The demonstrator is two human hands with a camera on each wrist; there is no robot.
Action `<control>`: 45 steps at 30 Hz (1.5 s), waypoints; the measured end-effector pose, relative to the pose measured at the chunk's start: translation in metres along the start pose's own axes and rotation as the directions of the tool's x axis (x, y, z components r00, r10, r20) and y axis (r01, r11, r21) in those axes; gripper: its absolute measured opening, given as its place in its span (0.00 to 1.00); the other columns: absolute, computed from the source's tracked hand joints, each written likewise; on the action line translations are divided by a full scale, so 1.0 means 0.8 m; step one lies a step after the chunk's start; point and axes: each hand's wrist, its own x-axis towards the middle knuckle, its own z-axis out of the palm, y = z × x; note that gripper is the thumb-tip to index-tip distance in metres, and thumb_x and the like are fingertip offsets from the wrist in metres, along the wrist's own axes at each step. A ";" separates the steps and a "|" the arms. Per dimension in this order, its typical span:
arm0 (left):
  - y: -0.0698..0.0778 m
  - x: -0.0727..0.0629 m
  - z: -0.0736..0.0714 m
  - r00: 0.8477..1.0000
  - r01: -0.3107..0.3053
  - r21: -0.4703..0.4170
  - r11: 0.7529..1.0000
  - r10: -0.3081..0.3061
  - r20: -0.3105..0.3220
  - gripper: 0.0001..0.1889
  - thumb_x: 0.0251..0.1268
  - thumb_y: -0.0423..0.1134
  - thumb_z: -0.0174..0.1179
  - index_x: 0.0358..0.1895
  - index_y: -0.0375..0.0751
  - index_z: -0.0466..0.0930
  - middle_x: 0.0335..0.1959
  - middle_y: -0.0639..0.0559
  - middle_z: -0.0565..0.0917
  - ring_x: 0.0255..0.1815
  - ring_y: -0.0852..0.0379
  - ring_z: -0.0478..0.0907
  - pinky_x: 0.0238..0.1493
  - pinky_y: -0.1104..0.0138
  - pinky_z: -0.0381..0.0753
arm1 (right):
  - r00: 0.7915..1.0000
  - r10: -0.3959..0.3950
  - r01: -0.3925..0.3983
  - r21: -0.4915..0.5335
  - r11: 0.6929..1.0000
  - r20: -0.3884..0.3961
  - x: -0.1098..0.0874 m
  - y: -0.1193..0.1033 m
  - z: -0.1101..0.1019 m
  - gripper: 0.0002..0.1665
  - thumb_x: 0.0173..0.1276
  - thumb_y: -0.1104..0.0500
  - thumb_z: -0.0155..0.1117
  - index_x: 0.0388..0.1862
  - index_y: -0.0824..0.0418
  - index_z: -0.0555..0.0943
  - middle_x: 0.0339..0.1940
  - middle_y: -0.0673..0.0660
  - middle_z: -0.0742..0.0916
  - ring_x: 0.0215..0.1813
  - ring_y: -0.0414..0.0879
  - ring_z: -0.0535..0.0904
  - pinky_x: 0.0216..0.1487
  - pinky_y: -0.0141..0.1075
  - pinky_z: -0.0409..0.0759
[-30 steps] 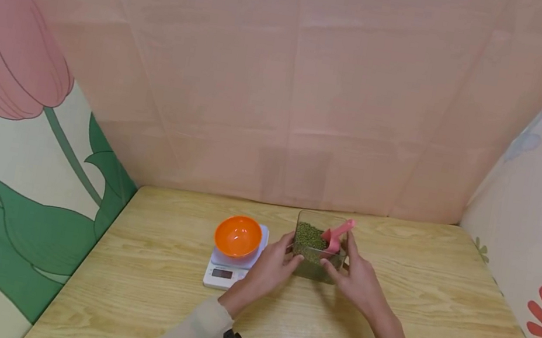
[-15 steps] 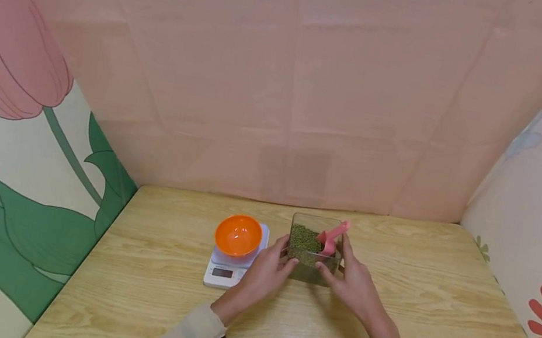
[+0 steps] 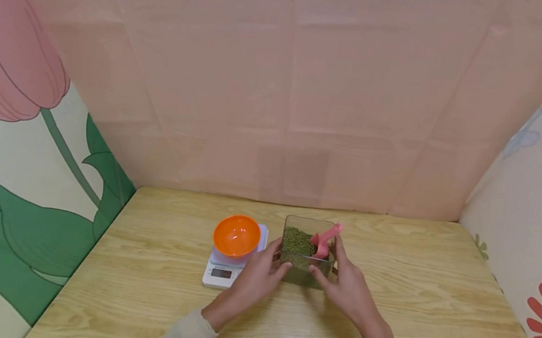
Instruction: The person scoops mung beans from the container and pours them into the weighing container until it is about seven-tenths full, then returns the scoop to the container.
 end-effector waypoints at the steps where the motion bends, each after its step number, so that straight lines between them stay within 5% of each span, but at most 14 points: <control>1: 0.000 -0.001 -0.001 1.000 -0.001 -0.014 1.000 0.001 0.004 0.32 0.80 0.40 0.62 0.81 0.36 0.64 0.69 0.40 0.83 0.60 0.52 0.86 0.56 0.66 0.86 | 1.000 -0.001 0.001 0.001 1.000 -0.001 0.000 -0.001 0.000 0.60 0.78 0.45 0.67 0.90 0.62 0.39 0.79 0.78 0.70 0.72 0.76 0.75 0.60 0.57 0.83; 14: -0.001 -0.012 -0.011 1.000 0.011 -0.093 0.996 -0.009 0.028 0.32 0.81 0.39 0.61 0.81 0.37 0.64 0.68 0.41 0.83 0.60 0.55 0.86 0.55 0.69 0.85 | 1.000 0.017 -0.017 -0.005 1.000 0.020 -0.003 -0.009 0.005 0.61 0.78 0.43 0.67 0.90 0.63 0.39 0.80 0.77 0.69 0.72 0.75 0.75 0.60 0.55 0.84; 45: -0.005 -0.012 -0.017 0.999 0.023 -0.108 0.994 -0.017 0.052 0.32 0.80 0.39 0.62 0.81 0.36 0.64 0.74 0.40 0.78 0.70 0.47 0.81 0.62 0.64 0.84 | 1.000 0.003 -0.004 0.060 0.998 0.014 -0.004 -0.013 0.010 0.61 0.77 0.47 0.70 0.90 0.62 0.41 0.81 0.76 0.67 0.76 0.75 0.69 0.60 0.58 0.83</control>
